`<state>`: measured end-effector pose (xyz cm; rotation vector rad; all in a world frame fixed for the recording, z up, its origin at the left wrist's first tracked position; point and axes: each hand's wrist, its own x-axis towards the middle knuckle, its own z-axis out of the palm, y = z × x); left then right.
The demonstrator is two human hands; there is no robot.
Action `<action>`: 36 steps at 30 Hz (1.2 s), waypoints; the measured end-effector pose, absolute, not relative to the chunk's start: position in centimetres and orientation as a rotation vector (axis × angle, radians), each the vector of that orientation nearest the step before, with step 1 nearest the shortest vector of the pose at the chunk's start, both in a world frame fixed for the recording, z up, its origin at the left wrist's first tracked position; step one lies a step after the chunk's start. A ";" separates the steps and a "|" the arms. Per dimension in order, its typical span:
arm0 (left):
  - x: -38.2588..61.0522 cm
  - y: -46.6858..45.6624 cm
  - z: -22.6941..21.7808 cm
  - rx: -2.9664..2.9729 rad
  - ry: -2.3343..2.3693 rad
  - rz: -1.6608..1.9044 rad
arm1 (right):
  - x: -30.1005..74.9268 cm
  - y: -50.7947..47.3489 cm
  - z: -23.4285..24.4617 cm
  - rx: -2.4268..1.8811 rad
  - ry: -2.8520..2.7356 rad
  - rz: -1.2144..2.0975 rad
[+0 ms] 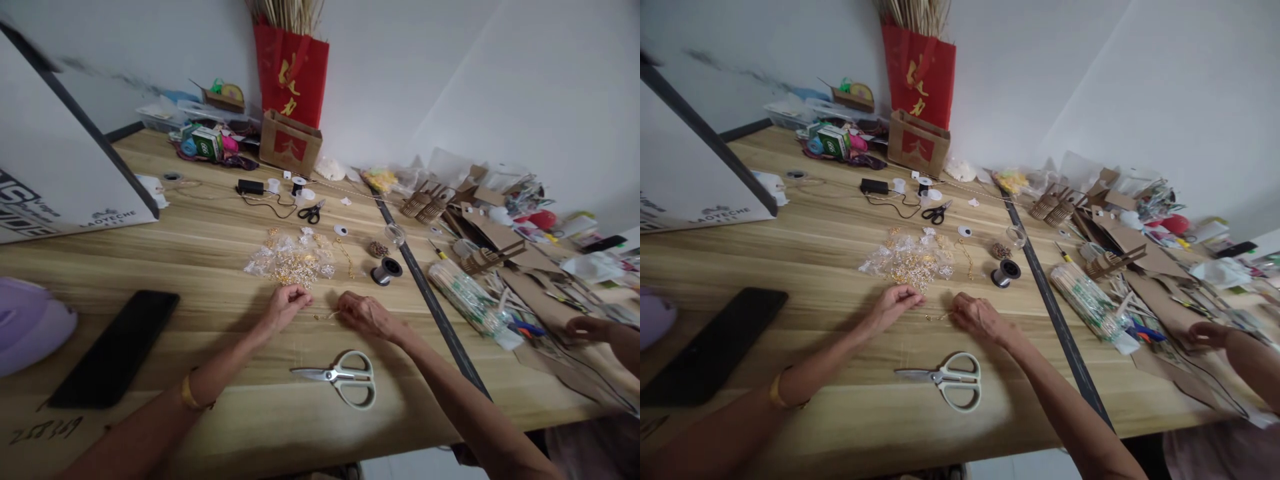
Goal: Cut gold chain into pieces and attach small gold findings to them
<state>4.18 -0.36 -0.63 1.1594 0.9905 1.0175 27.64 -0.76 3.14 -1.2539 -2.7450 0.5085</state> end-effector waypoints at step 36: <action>1.9 -1.0 1.0 1.307 0.936 0.698 | 27.8 2.8 6.1 -1.178 -2.456 0.607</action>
